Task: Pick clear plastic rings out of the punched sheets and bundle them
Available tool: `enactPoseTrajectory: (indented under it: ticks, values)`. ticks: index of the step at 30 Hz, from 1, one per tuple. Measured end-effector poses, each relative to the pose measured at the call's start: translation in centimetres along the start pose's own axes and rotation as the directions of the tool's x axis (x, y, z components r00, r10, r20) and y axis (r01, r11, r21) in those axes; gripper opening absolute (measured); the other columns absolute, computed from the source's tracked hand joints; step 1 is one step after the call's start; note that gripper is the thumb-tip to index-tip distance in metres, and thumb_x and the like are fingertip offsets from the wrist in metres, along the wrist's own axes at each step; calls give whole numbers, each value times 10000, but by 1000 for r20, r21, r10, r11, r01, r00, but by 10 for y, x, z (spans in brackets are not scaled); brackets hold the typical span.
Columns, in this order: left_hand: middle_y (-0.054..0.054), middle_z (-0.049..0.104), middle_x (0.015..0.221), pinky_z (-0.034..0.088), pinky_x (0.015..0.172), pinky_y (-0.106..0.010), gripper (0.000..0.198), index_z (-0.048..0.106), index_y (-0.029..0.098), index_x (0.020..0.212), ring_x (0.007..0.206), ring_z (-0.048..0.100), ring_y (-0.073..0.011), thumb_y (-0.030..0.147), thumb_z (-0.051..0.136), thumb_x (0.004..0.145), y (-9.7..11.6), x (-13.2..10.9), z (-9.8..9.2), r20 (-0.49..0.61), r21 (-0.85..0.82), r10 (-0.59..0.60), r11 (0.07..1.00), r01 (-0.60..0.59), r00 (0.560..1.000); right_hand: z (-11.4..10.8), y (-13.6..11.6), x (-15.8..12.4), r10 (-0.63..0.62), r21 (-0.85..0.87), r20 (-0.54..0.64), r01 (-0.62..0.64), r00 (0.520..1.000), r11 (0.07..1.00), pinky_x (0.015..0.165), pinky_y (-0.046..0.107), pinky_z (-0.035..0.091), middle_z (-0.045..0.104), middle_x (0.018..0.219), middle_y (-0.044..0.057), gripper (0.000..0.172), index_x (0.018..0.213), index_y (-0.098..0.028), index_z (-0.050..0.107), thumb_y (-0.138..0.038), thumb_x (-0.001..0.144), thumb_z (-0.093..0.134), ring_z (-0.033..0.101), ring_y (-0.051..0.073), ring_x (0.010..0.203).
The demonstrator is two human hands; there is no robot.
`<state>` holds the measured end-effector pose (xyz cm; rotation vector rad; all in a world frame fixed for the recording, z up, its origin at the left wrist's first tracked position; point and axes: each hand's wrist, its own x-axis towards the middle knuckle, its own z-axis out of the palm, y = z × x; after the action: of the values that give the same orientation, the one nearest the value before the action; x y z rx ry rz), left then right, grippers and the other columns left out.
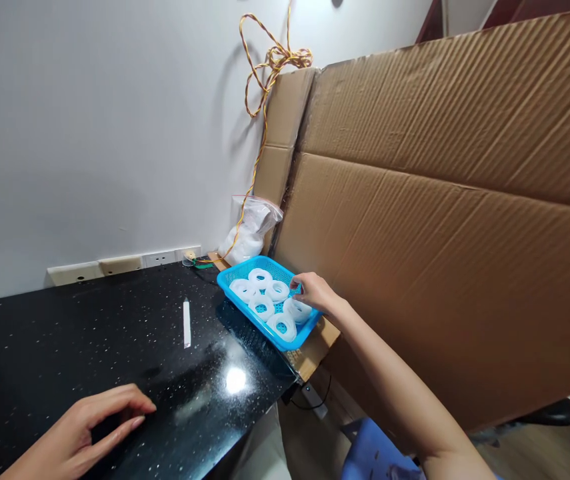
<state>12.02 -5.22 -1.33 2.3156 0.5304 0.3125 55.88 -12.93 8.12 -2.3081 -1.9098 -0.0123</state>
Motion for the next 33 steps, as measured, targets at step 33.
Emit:
enactPoseTrajectory:
  ticks: [33]
  values:
    - [-129,428,1489,315,1081,-546,509,520,283,1373,1359,399,-349,481,536,905,-67,-272,-149,-504,356,-546,574,737,669,93,-643,127,-628,543,-186,612,756,576,879,368,470,631,1207,134,617,1300,-188,495,-333,746,723,603,281,1088]
